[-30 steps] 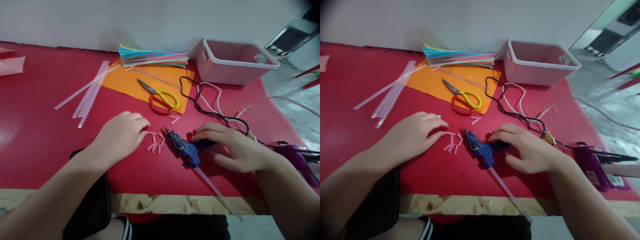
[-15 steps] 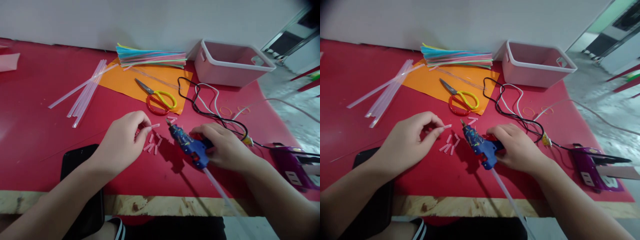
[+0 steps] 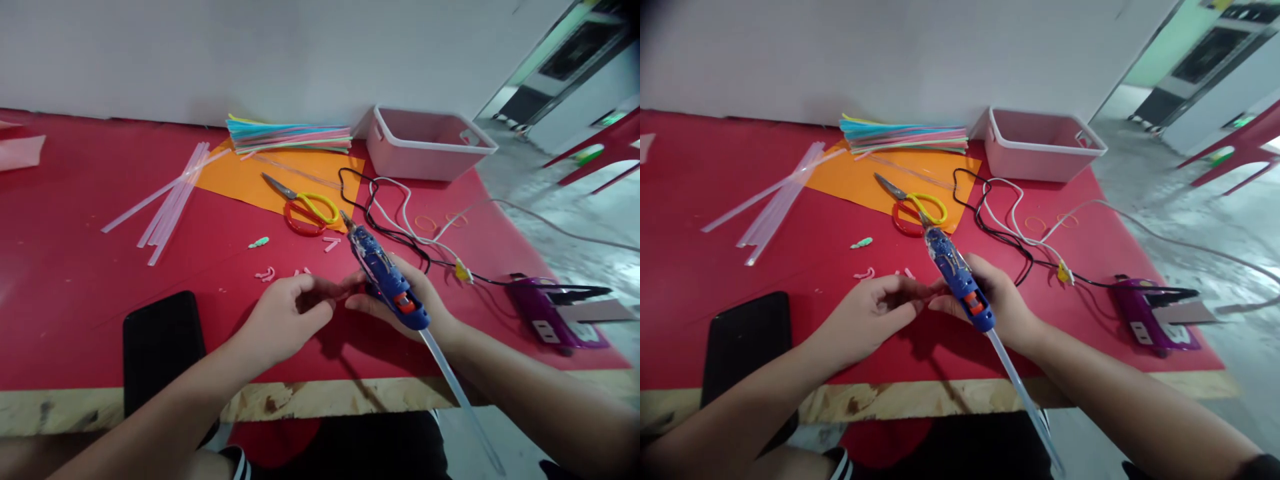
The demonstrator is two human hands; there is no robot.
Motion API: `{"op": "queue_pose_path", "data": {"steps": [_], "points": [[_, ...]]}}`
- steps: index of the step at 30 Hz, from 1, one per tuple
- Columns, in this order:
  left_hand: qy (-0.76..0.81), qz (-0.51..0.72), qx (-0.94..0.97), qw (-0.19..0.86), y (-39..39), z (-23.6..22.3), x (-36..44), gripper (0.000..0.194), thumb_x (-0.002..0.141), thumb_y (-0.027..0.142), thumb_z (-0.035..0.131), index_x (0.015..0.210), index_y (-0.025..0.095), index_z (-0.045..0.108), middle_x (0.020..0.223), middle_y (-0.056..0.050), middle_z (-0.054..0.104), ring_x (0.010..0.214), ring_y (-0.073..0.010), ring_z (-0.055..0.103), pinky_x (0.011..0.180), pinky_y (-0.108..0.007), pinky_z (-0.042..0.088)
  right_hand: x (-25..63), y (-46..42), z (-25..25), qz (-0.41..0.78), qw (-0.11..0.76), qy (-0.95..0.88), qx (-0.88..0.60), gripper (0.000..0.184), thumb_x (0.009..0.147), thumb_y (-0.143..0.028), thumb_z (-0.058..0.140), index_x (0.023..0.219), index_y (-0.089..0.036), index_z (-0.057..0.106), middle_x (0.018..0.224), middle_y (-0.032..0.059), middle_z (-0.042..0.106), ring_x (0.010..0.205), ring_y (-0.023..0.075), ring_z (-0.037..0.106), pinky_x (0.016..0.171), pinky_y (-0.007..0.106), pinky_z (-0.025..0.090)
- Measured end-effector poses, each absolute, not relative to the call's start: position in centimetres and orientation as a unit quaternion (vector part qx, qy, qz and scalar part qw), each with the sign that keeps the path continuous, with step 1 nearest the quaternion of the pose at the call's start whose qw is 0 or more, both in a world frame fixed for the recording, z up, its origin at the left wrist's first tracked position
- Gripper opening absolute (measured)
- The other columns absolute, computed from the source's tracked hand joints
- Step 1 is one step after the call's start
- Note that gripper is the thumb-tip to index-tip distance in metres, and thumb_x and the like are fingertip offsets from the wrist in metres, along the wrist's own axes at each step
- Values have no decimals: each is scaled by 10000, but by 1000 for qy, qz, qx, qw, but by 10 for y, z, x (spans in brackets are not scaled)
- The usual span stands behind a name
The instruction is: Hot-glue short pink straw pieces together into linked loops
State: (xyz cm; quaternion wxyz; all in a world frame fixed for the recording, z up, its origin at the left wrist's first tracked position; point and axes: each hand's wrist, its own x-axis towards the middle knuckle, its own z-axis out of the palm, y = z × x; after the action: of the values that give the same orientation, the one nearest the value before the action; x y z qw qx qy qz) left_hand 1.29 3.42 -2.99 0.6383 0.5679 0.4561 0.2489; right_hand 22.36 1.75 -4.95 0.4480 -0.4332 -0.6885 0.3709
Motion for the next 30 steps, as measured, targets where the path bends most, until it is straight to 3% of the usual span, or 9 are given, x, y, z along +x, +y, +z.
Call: {"op": "queue_pose_path", "data": {"steps": [6, 11, 14, 19, 24, 30], "points": [[450, 271, 538, 659, 35, -31, 11, 96, 820, 215, 713, 880, 146, 685, 776, -8, 686, 732, -137, 653, 690, -265, 518, 222, 16, -50, 405, 451, -658, -447, 240, 780, -258, 831, 894, -187, 632, 829, 12, 739, 723, 139, 719, 680, 256, 603], [403, 300, 429, 751, 33, -31, 9, 244, 720, 165, 859, 863, 154, 662, 821, 32, 689, 763, -82, 661, 741, -202, 521, 218, 14, -46, 390, 491, -661, -412, 293, 747, -221, 856, 869, -204, 590, 767, -19, 700, 645, 118, 687, 603, 224, 585], [375, 278, 396, 791, 34, -32, 9, 231, 709, 188, 891, 798, 135, 685, 725, 38, 685, 676, -53, 637, 678, -163, 500, 219, 12, -46, 368, 490, -684, -395, 292, 740, -182, 856, 879, -217, 602, 782, -32, 675, 649, 106, 665, 615, 221, 575], [357, 284, 398, 796, 35, -33, 12, 303, 652, 271, 942, 732, 131, 685, 677, 36, 673, 603, -70, 641, 604, -175, 535, 219, 9, -50, 351, 478, -704, -391, 229, 798, -169, 793, 900, -233, 599, 795, -25, 679, 669, 113, 672, 620, 222, 572], [358, 337, 363, 792, 33, -31, 11, 283, 718, 282, 907, 772, 139, 668, 857, -11, 761, 704, -90, 705, 634, -177, 596, 225, 13, -47, 287, 452, -750, -388, 229, 803, -145, 762, 925, -247, 597, 740, -33, 659, 632, 124, 658, 572, 219, 547], [397, 389, 325, 765, 33, -29, 6, 296, 729, 287, 892, 820, 158, 642, 707, 25, 733, 632, -121, 737, 599, -199, 617, 238, 19, -39, 144, 427, -814, -368, 204, 806, -146, 725, 791, -255, 554, 655, -37, 599, 549, 121, 586, 535, 243, 508]]}}
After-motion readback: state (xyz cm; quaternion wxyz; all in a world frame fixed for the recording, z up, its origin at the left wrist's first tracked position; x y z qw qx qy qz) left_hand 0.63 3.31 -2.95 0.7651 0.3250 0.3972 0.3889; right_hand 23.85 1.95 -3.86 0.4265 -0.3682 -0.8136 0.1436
